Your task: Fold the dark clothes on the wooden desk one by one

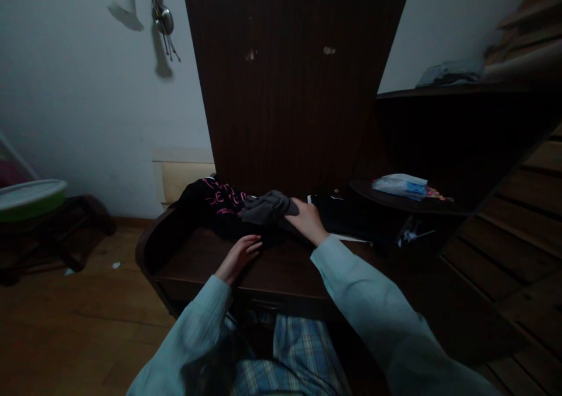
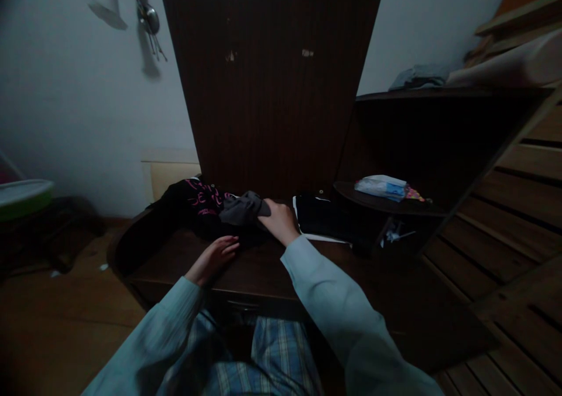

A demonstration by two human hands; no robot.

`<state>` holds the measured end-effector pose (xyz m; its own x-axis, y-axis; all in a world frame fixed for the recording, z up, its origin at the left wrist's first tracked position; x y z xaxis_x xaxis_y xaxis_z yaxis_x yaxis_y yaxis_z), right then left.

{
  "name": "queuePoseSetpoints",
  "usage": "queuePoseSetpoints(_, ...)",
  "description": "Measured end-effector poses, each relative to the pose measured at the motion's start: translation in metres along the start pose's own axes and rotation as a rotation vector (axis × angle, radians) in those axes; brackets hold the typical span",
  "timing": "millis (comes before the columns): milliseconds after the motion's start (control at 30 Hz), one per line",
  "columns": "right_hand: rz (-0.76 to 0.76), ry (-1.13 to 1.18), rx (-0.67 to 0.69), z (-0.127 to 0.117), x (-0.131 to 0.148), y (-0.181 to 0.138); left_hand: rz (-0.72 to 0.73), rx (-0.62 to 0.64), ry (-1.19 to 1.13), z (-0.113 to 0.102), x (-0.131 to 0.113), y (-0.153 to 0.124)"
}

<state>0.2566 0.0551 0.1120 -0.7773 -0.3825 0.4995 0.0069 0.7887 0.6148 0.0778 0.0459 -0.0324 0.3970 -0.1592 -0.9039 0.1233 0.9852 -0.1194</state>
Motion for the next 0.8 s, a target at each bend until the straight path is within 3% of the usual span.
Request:
queuePoseSetpoints(67, -0.017, 0.058, -0.054, -0.021, 0.013, 0.022, 0.068, -0.149, 0.072, -0.015, 0.000, 0.005)
queuePoseSetpoints(167, -0.046, 0.204, -0.092, -0.050, 0.037, 0.047, 0.178, -0.276, 0.146, -0.017, -0.012, 0.007)
queuePoseSetpoints(300, 0.069, 0.507, -0.009, -0.062, 0.044, 0.071, 0.319, -0.184, 0.108, 0.004, -0.042, 0.005)
queuePoseSetpoints(400, 0.278, 0.739, 0.077, -0.046, 0.020, 0.077, 0.264, -0.093, 0.120, 0.011, -0.053, 0.002)
queuePoseSetpoints(467, 0.498, 0.822, 0.097, -0.026, -0.010, 0.067, 0.173, -0.056, 0.190, 0.011, -0.055, 0.003)
queuePoseSetpoints(567, 0.848, 0.882, 0.073, 0.007, -0.057, 0.029, 0.097, -0.067, 0.212, 0.004, -0.058, 0.008)
queuePoseSetpoints(700, 0.939, 0.877, 0.004, 0.039, -0.088, -0.028, -0.007, -0.124, 0.081, -0.014, -0.048, 0.018)
queuePoseSetpoints(800, 0.966, 0.880, -0.043, 0.057, -0.101, -0.066, -0.013, -0.088, -0.073, -0.021, -0.034, 0.020)
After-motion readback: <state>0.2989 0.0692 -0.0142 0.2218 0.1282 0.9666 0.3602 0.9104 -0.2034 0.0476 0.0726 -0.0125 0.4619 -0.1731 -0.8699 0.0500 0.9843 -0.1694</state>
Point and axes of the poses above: each hand's wrist, its own y-axis towards the middle knuckle, its own z-axis out of the palm, x = y × z, the point moved 9 cm from there along y, towards the middle knuckle, and after that the axes turned 7 degrees about -x, right-handed, at the moved point
